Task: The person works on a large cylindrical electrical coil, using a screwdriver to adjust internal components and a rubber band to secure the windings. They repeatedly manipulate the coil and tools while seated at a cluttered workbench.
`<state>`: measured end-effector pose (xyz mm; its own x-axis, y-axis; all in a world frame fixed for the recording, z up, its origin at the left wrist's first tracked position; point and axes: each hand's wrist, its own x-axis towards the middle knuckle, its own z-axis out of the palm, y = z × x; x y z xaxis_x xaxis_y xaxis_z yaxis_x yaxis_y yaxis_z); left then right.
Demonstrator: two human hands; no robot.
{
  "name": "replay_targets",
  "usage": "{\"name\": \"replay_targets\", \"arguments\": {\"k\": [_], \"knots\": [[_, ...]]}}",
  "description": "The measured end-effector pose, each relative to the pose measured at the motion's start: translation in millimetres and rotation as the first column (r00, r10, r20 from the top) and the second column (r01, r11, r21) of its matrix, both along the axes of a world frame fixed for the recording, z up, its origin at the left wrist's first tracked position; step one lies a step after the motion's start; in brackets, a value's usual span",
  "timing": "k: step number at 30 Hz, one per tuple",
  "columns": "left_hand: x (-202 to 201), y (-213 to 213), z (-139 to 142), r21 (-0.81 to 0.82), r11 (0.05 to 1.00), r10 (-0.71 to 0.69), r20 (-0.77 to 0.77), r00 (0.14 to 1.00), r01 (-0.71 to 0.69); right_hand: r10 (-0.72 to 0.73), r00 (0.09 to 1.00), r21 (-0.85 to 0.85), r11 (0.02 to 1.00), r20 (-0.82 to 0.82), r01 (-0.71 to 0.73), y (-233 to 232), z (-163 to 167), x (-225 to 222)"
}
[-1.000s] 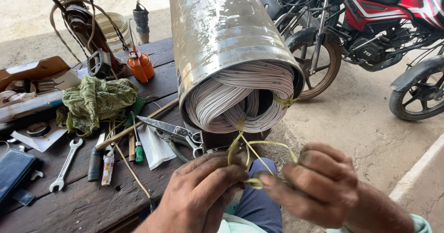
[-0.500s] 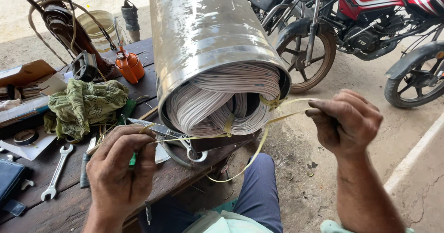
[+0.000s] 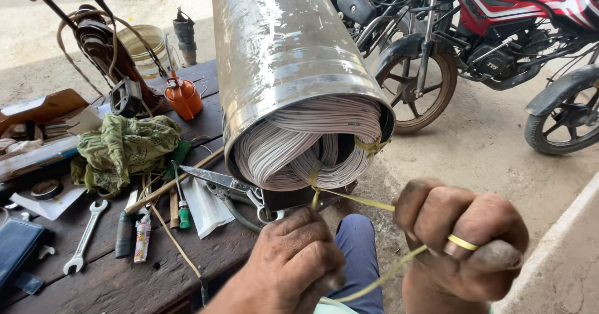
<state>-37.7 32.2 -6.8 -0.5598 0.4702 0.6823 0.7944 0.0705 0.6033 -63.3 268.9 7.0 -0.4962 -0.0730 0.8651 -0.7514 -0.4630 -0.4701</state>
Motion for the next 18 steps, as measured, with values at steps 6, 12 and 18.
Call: {"name": "replay_targets", "arguments": {"k": [6,12,18], "knots": [[-13,39,-36,0.09,0.896,0.44,-0.306,0.844,-0.434,-0.317,0.905,0.025,0.941,-0.285,0.337,-57,43,-19],[-15,39,-53,0.17,0.901,0.432,-0.289,0.854,-0.399,-0.409,0.668,-0.031,0.865,-0.623,0.501,-77,59,-41],[-25,30,-58,0.222,0.94,0.324,-0.333,0.885,-0.26,-0.38,0.833,-0.107,0.923,-0.403,0.369,-62,54,-46]]}}
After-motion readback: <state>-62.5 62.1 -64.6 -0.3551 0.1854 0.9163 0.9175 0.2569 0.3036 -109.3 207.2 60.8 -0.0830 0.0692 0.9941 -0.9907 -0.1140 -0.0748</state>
